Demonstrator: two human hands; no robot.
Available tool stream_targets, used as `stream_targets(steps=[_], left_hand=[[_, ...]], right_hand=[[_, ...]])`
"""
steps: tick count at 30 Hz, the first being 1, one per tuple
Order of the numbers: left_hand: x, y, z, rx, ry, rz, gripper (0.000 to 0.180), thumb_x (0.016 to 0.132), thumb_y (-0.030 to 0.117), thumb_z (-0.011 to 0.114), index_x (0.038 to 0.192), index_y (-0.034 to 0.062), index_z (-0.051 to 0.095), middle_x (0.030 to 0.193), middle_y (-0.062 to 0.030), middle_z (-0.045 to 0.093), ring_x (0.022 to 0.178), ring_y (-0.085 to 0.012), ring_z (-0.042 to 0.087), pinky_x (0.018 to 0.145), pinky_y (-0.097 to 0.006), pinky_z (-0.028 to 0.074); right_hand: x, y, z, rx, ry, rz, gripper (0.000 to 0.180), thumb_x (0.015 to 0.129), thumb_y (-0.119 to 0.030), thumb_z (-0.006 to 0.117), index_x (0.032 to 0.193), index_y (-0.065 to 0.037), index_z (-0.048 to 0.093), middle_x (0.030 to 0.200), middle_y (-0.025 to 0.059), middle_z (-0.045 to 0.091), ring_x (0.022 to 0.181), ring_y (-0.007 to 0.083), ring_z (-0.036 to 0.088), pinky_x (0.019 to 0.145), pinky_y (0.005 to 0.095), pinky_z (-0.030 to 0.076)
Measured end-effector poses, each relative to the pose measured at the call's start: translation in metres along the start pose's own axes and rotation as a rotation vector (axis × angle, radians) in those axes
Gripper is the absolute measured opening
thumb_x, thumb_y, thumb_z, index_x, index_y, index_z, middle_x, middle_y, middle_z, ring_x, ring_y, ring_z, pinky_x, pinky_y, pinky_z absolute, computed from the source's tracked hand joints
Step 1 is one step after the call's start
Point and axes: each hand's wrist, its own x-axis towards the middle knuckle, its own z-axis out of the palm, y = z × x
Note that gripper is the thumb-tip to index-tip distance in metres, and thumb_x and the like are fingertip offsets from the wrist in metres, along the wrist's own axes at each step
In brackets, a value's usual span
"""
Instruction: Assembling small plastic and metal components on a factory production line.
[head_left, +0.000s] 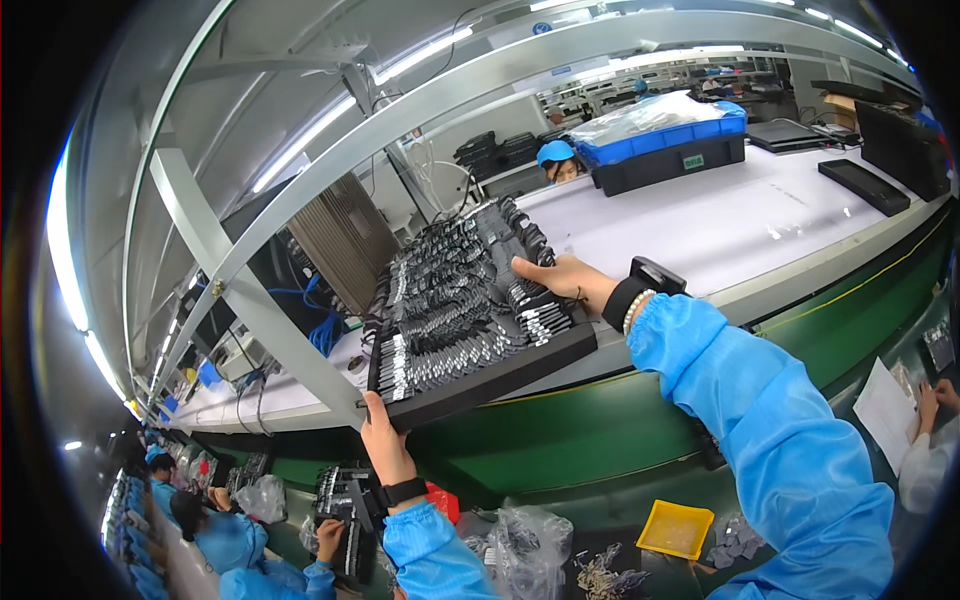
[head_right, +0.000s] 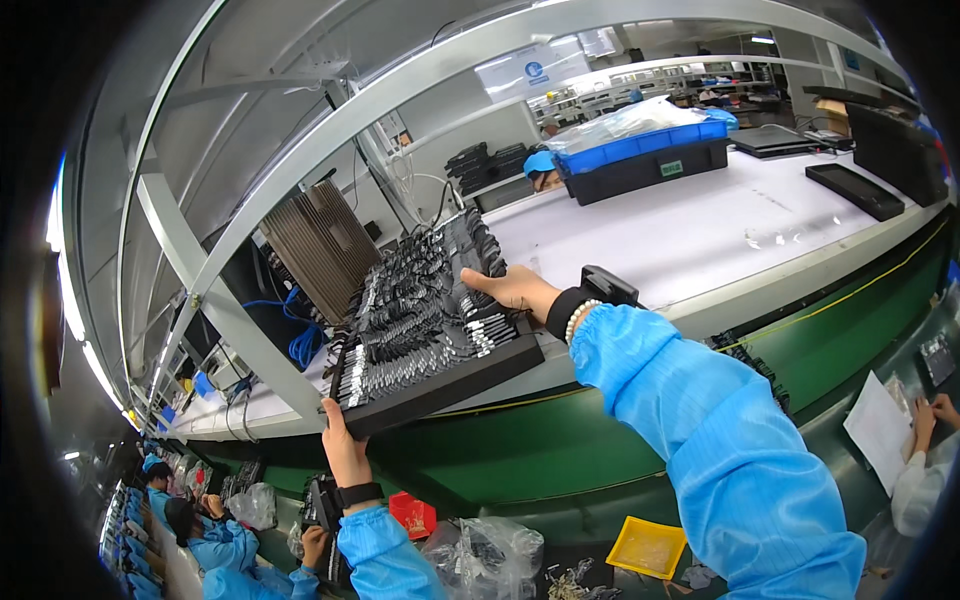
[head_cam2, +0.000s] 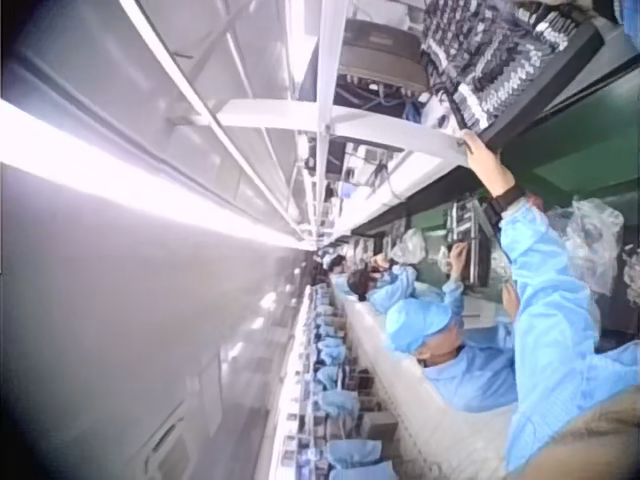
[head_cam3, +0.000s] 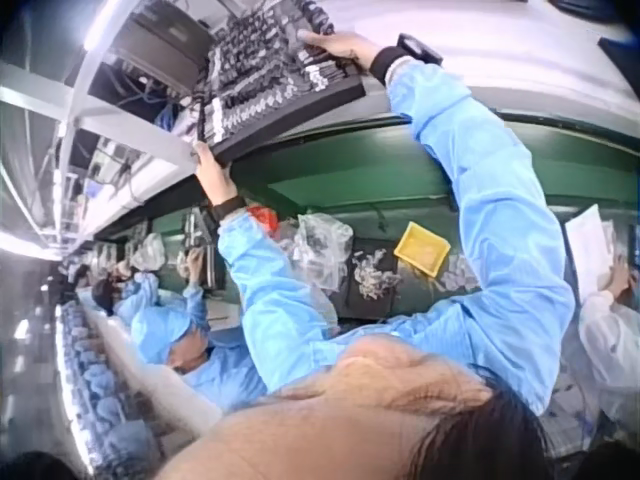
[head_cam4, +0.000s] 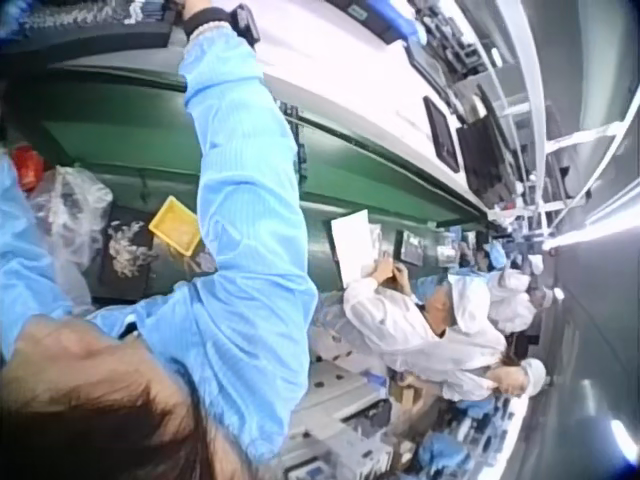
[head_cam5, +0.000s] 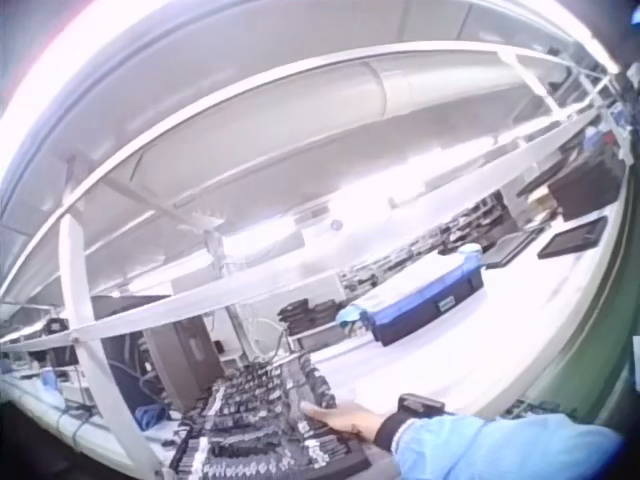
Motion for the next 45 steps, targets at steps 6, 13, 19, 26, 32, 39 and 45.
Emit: stream_targets(steps=[6,13,19,26,32,39,45], left_hand=[[0.022,-0.007,-0.01,0.198,0.024,-0.029,0.048,0.085,0.054,0.052,0.075,0.0074,0.053,0.065,0.001,0.053,0.057,-0.0088,0.053,0.046,-0.021,0.037],[0.038,-0.016,-0.02,0.417,0.157,-0.059,0.059,0.086,0.062,0.04,0.071,0.0062,0.055,0.057,0.0002,0.048,0.046,-0.0092,0.045,0.039,-0.022,0.031],[-0.002,-0.031,-0.002,0.088,0.225,0.039,0.062,0.088,0.061,0.036,0.117,0.0074,0.046,0.096,-0.009,0.059,0.067,-0.012,0.055,0.05,-0.021,0.037],[-0.182,-0.097,0.007,0.358,-0.099,0.105,0.042,0.095,0.026,0.04,0.129,0.0014,0.037,0.103,-0.0098,0.051,0.081,-0.0131,0.047,0.077,-0.029,0.039],[-0.367,-0.145,0.031,0.287,-0.935,-0.594,0.016,0.087,0.009,0.055,0.1,-0.0012,0.059,0.085,-0.0085,0.062,0.081,-0.0144,0.057,0.074,-0.026,0.045],[-0.448,-0.158,0.026,0.216,-1.399,-0.787,0.02,0.088,0.016,0.055,0.102,0.0013,0.058,0.092,-0.0131,0.061,0.083,-0.0212,0.06,0.074,-0.029,0.047],[-0.443,-0.166,0.002,0.193,-1.352,-0.914,0.022,0.088,0.015,0.055,0.104,0.0008,0.057,0.094,-0.013,0.061,0.084,-0.0224,0.06,0.075,-0.029,0.047]], right_hand=[[0.034,0.024,0.008,-0.173,0.007,0.035,0.095,0.07,-0.077,0.047,0.093,0.014,0.06,0.085,0.0182,0.062,0.081,0.0242,0.058,0.074,0.0343,0.044],[0.003,0.003,-0.008,-0.33,-0.123,0.003,0.099,0.071,-0.08,0.038,0.095,0.014,0.058,0.084,0.0182,0.058,0.077,0.0273,0.053,0.069,0.0359,0.043],[-0.028,0.006,-0.052,-0.542,0.107,-0.238,0.091,0.08,-0.075,0.021,0.063,0.007,0.058,0.066,0.0248,0.059,0.065,0.0369,0.057,0.065,0.0429,0.045],[-0.263,0.059,-0.111,-0.116,0.306,-0.213,0.036,0.093,-0.019,0.045,0.065,-0.001,0.054,0.057,0.0023,0.054,0.053,0.0073,0.05,0.051,0.022,0.041],[-0.374,0.302,-0.186,0.172,0.698,0.612,0.035,0.09,-0.03,0.051,0.099,0.003,0.053,0.079,0.0113,0.06,0.065,0.0174,0.062,0.056,0.0263,0.051],[-0.331,0.422,-0.185,0.364,0.907,0.773,0.079,0.073,-0.055,0.065,0.112,0.008,0.041,0.09,0.0212,0.057,0.064,0.028,0.063,0.055,0.0335,0.054],[-0.299,0.412,-0.179,0.115,1.057,0.844,0.064,0.072,-0.033,0.069,0.104,0.014,0.039,0.078,0.0222,0.058,0.055,0.0305,0.062,0.047,0.038,0.054]])
